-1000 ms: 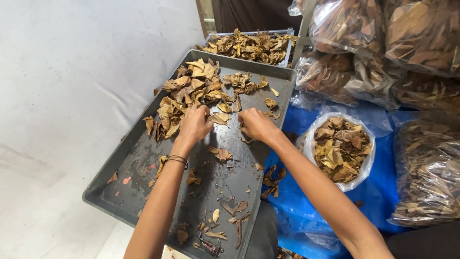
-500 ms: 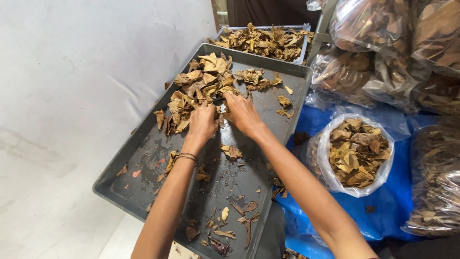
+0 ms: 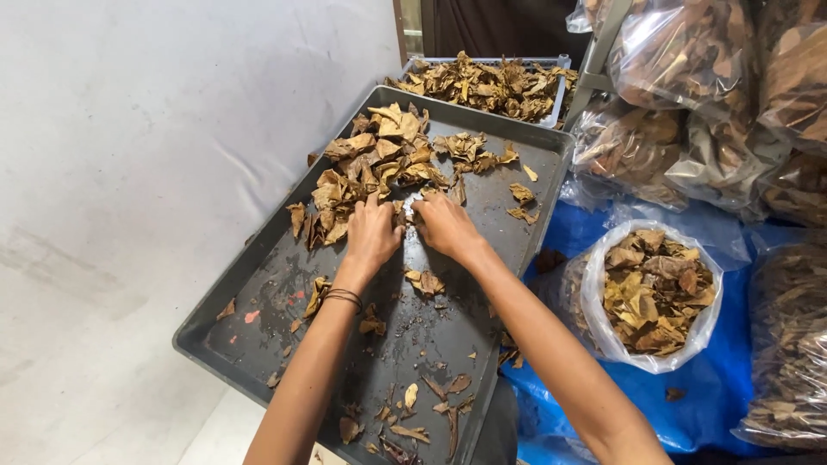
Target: Stuffing dried leaves from a metal tray into a plastic bag.
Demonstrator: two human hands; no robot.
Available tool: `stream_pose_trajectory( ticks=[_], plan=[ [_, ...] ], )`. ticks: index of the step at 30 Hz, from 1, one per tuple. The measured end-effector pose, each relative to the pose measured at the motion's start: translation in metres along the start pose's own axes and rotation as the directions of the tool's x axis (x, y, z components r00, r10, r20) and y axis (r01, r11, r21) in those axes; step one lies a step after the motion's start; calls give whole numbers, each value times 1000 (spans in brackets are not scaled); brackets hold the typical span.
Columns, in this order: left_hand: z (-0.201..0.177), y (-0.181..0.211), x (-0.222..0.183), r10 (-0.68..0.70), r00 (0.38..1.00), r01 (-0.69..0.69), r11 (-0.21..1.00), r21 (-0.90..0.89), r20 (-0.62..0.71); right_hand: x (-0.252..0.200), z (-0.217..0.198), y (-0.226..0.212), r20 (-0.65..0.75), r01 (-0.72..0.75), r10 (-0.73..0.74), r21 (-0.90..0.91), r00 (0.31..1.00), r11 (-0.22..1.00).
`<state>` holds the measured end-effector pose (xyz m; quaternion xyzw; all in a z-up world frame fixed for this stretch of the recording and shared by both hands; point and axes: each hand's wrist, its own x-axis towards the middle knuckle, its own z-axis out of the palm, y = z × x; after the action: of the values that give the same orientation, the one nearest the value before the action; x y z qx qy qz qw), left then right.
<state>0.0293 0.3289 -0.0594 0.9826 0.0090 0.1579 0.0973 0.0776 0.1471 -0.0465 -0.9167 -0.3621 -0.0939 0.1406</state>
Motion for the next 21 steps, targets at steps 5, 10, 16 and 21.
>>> stream_pose_trajectory(
  ticks=[5, 10, 16, 21],
  plan=[
    [35, -18, 20, 24, 998, -26, 999, -29, -61, 4, 5, -1, -70, 27, -27, -2, 997, 1000],
    [42, -20, 19, 9, 998, -11, 999, -33, -66, 14, 37, 10, -90, 41, -43, -25, 995, 999],
    [10, 9, 2, -59, 997, 52, 992, -116, -52, -13, -17, -22, -104, -86, 117, 268, 988, 960],
    [-23, 42, -5, -115, 974, 18, 900, -436, -197, -14, -23, 2, -246, -113, 336, 630, 909, 768]
  ],
)
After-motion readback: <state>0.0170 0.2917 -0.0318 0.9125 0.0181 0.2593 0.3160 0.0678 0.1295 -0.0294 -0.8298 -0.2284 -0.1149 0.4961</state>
